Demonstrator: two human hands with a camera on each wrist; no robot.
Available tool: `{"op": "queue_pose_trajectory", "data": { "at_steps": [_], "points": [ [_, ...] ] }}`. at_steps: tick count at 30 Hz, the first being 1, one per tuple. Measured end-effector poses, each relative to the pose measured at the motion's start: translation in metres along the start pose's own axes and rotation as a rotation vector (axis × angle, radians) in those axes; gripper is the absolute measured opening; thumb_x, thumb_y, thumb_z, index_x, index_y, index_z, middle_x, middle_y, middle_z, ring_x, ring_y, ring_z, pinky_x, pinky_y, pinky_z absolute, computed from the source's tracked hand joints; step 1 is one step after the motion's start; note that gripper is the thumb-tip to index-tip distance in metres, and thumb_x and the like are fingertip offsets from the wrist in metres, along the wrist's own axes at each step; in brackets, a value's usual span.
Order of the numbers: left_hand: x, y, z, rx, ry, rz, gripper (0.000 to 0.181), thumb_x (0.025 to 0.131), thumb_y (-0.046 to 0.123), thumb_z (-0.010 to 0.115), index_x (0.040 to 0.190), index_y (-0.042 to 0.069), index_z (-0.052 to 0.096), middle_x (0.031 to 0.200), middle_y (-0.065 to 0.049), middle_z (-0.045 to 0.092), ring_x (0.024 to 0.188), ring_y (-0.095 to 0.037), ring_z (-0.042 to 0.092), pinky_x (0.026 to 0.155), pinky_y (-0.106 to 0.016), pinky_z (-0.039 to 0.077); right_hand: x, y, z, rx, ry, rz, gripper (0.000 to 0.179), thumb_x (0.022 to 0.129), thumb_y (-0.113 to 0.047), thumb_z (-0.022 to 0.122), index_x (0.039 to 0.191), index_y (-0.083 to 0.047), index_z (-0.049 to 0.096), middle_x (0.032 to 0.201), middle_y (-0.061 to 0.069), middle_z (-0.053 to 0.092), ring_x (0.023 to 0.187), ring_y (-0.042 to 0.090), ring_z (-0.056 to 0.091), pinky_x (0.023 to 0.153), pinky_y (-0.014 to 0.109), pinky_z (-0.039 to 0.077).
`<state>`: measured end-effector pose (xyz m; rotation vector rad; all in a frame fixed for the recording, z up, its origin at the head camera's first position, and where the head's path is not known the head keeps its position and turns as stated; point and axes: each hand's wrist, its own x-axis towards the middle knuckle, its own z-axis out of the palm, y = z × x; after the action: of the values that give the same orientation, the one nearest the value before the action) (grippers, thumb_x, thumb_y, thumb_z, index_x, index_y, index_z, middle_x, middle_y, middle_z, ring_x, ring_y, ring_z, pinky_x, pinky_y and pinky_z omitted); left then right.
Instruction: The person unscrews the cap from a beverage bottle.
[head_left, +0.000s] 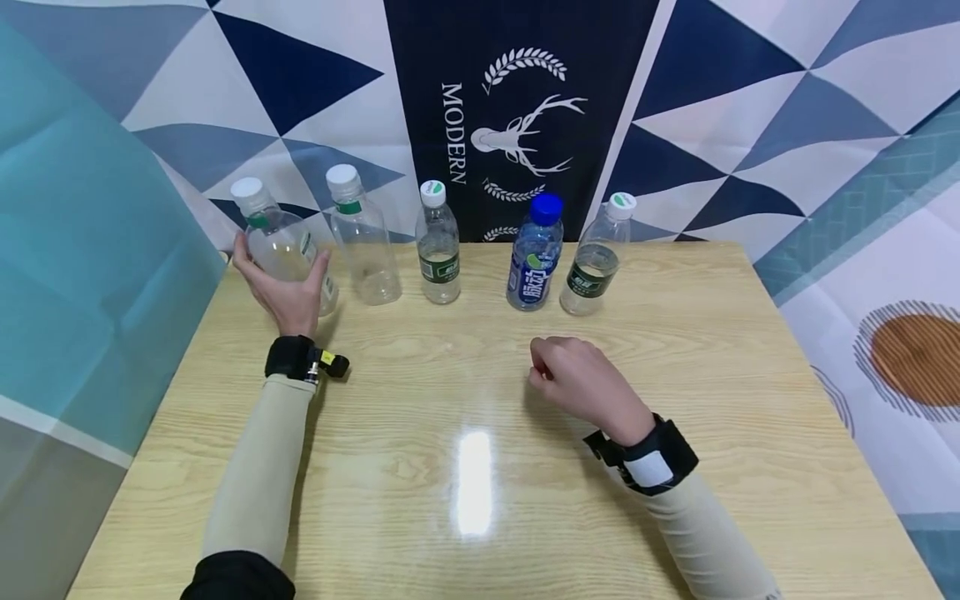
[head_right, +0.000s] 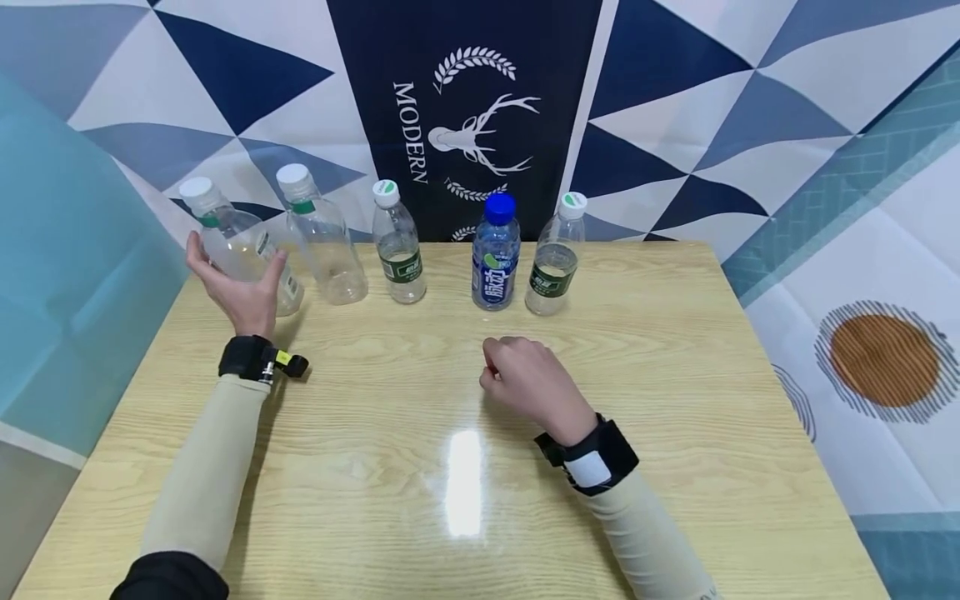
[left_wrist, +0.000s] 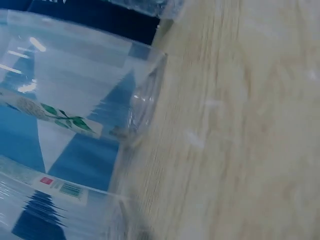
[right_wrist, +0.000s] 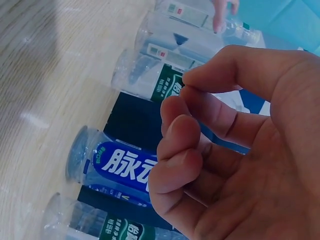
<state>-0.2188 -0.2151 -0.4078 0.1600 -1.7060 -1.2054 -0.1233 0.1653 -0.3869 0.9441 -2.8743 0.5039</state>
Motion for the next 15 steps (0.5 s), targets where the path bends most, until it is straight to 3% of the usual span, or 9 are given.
{"op": "queue_pose_trajectory", "data": {
  "at_steps": [4,9,12,15],
  "points": [
    [0.004,-0.007,0.004,0.018,0.020,-0.038,0.105,0.063,0.022,0.086,0.141,-0.008,0.024,0.144,-0.006,0.035,0.131,-0.012,0.030,0.106,-0.027,0.020,-0.001,0.000,0.001,0.006,-0.004,0.009,0.019,0.081,-0.015,0.060,0.068,-0.019,0.048,0.059,-0.007,0.042,0.053,0.010,0.041,0.045,0.025,0.032],
    [0.009,-0.031,0.010,0.067,0.030,-0.075,0.108,0.063,0.038,0.084,0.144,0.001,0.024,0.145,0.003,0.033,0.131,-0.008,0.030,0.105,-0.025,0.019,-0.001,0.002,0.001,0.015,-0.006,0.011,0.018,0.082,-0.016,0.060,0.069,-0.019,0.048,0.059,-0.007,0.043,0.053,0.010,0.041,0.045,0.025,0.032],
    [0.010,-0.028,0.011,0.065,0.026,-0.106,0.102,0.064,0.032,0.085,0.143,0.004,0.028,0.143,0.005,0.038,0.127,-0.007,0.035,0.104,-0.024,0.020,-0.001,0.001,0.001,0.017,-0.010,0.013,0.018,0.082,-0.016,0.060,0.069,-0.019,0.048,0.059,-0.007,0.043,0.052,0.009,0.041,0.044,0.025,0.032],
    [0.011,-0.010,0.012,0.024,0.023,-0.156,0.090,0.066,0.017,0.083,0.140,0.004,0.035,0.136,0.003,0.045,0.122,-0.011,0.041,0.101,-0.022,0.024,-0.001,0.001,0.002,0.016,-0.012,0.014,0.018,0.082,-0.016,0.060,0.069,-0.019,0.048,0.059,-0.007,0.043,0.052,0.009,0.041,0.044,0.024,0.032]
  ]
}}
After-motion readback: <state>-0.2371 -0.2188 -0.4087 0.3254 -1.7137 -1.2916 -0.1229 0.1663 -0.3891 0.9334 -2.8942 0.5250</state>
